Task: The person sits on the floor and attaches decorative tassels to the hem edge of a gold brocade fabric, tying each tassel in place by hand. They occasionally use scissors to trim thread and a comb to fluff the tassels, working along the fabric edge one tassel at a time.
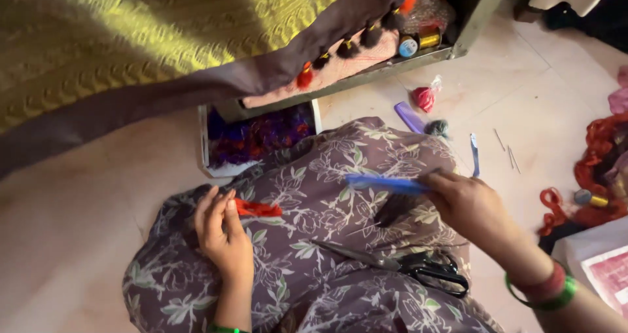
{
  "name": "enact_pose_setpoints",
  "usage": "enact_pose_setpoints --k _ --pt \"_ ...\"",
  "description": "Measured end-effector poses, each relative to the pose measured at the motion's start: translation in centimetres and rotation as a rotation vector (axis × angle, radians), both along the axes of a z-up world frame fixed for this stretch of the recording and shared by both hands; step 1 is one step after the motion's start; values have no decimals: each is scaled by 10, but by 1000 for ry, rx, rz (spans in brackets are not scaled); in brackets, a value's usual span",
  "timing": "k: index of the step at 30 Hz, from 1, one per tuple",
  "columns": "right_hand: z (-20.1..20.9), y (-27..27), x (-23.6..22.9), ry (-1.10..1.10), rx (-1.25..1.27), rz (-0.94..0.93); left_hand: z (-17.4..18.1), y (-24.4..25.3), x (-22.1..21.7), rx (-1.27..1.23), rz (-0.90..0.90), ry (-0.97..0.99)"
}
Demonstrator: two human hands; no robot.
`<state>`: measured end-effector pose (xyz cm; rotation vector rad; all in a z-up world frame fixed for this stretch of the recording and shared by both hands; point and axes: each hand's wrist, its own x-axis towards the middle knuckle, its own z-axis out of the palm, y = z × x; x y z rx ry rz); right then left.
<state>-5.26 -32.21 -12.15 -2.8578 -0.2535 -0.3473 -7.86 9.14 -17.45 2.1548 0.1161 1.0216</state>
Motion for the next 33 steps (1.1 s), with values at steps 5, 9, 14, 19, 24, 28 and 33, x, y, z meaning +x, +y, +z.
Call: enact_pose_setpoints --k 5,9,14,19,24,28,33 --pt "2 -68 15 193 -419 -501 -13 5 -7 -178 -86 65" --pt "-6 -90 2 -147 -127 -322 -2 -6 -4 -190 -88 117" --pt "-61 -31 -16 352 1191 -417 0 -54 14 -281 -258 400" --pt "14 80 -20 780 1466 190 51 -124 7 -279 -777 177" --pt "-30 47 -9 650 1318 461 47 -133 14 -889 -1064 335" --pt "-38 -7 6 723 1287 154 4 -147 23 -1278 -1070 489" --pt "-54 -72 29 582 1247 -89 -8 -204 61 -1388 -1046 773"
